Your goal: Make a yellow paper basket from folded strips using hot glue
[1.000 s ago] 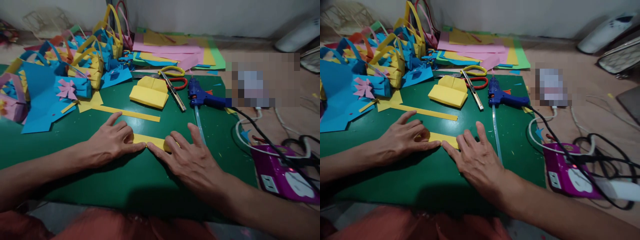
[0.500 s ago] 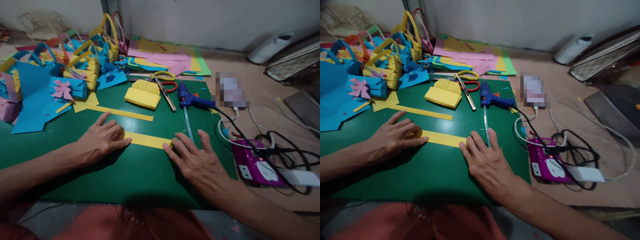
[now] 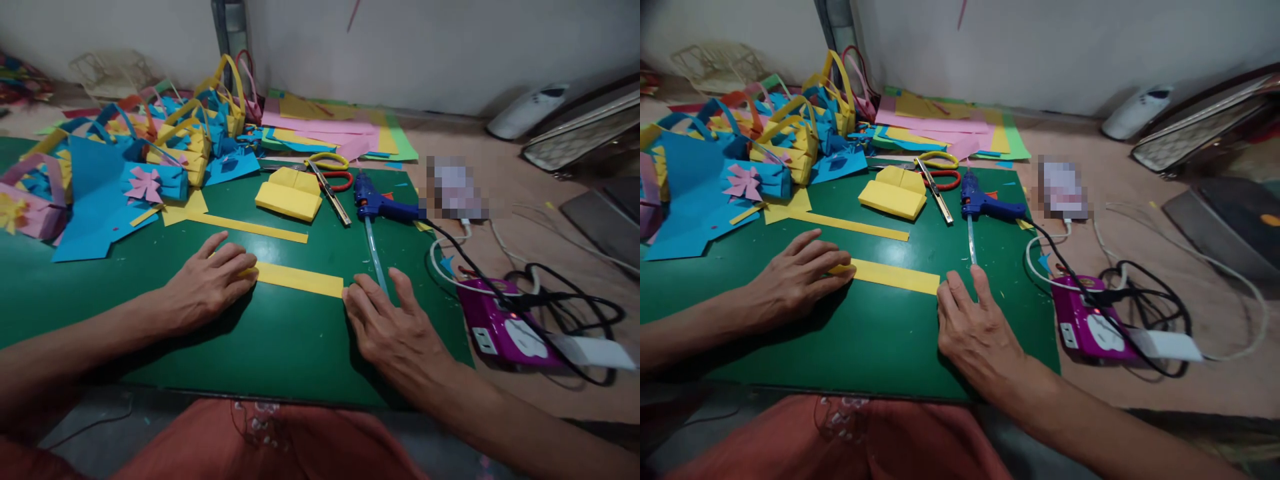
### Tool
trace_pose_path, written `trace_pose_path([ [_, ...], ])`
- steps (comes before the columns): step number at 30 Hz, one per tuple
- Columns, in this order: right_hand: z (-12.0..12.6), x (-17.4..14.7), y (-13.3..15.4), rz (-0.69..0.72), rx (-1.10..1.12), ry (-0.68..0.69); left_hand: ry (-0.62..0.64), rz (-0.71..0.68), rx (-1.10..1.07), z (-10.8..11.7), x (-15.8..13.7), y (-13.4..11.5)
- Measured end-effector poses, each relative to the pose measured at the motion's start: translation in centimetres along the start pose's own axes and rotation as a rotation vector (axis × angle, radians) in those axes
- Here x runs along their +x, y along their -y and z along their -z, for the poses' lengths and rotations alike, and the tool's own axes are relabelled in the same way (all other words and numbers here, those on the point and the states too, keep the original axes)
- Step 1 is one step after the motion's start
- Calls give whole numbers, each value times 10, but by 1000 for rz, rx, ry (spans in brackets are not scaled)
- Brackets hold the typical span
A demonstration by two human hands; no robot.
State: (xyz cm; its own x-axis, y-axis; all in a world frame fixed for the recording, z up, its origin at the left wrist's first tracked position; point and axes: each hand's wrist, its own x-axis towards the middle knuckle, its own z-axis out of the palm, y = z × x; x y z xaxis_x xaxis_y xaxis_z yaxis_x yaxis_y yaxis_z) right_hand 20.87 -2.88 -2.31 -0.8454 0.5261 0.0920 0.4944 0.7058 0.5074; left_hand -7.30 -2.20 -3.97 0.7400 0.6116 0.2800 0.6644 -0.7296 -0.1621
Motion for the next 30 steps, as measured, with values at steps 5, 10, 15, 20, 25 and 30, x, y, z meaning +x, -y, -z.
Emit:
trace_pose_path([
  [5, 0, 7, -12, -53, -3, 18, -38, 12, -6, -3, 5, -8],
  [10, -1, 10, -18, -77, 64, -33, -17, 29, -7, -4, 8, -12],
  [15, -6, 16, -11, 9, 39, -117, -71, 21, -24, -8, 12, -10],
  [20, -14, 24, -10, 32, 4, -159, -131, 17, -24, -12, 13, -6],
  [25, -16, 27, -10, 31, 12, -154, -111, 37, -57, -11, 13, -7],
  [30, -18, 27, -10, 36, 27, -137, -63, 146, -74, -11, 17, -13],
])
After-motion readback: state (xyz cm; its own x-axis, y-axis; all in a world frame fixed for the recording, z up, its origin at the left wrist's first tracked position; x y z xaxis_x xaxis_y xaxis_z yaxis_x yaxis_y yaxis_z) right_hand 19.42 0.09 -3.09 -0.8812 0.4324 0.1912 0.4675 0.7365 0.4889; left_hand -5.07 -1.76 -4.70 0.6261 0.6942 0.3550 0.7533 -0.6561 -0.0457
